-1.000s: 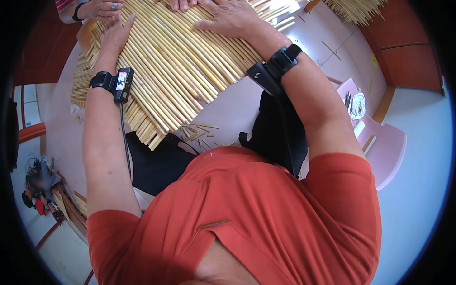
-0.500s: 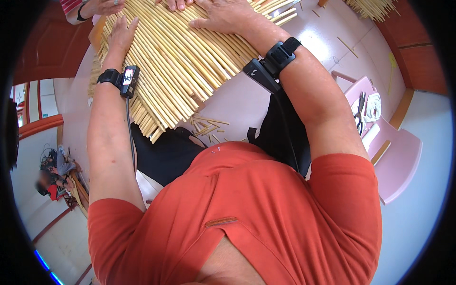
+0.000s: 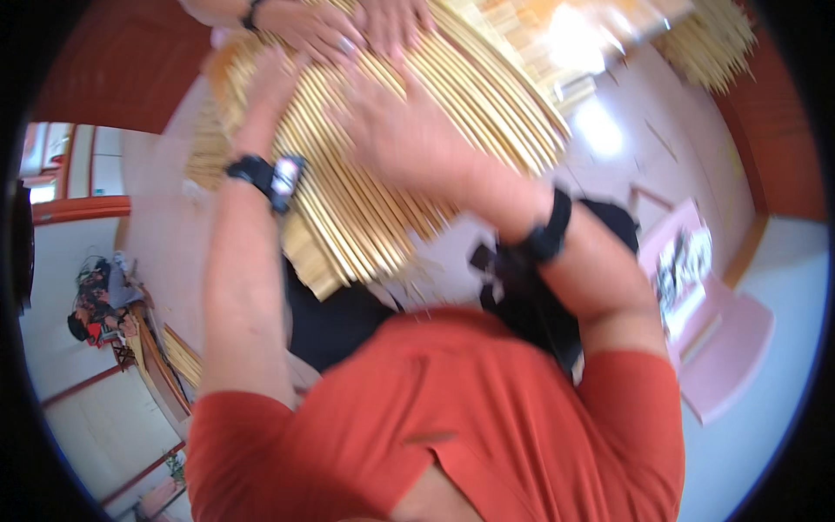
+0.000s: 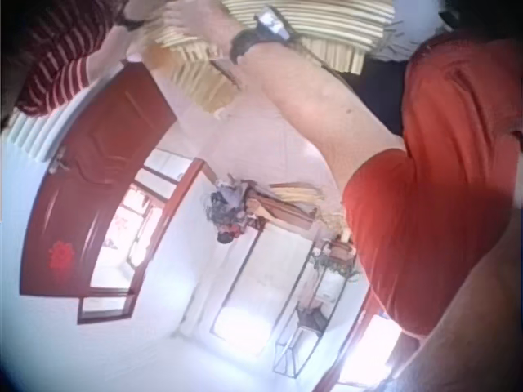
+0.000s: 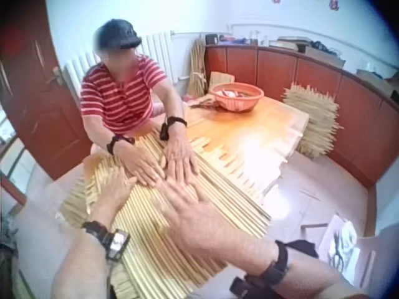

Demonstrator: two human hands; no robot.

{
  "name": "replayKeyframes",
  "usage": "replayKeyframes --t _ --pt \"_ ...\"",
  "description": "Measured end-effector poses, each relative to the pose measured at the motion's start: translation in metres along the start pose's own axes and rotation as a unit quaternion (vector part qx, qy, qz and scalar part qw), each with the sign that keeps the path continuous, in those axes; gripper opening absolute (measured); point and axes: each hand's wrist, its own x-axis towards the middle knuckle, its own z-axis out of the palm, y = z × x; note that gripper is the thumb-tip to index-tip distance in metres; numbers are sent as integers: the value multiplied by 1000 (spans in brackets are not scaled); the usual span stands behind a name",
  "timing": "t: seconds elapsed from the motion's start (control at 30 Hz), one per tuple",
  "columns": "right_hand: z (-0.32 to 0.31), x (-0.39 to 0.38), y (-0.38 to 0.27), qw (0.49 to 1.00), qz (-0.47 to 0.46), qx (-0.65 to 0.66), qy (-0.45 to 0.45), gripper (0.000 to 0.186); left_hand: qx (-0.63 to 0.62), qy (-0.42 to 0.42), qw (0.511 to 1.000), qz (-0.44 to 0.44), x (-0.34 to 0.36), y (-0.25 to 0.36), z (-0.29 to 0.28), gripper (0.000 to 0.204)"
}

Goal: The person is assembling or weaving a mat using wooden sticks, thread, and a needle.

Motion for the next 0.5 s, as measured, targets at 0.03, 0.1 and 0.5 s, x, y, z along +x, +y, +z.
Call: replayKeyframes --t 0.03,0.1,0.5 --pt "6 1 -17 998 -4 55 -3 72 11 -3 1000 4 -1 -4 7 78" --pt "14 -5 -29 989 4 142 -42 78 42 -27 999 -4 -7 8 11 75" --pt "0 2 -33 973 -2 176 -148 88 -162 27 984 -68 72 -87 8 32"
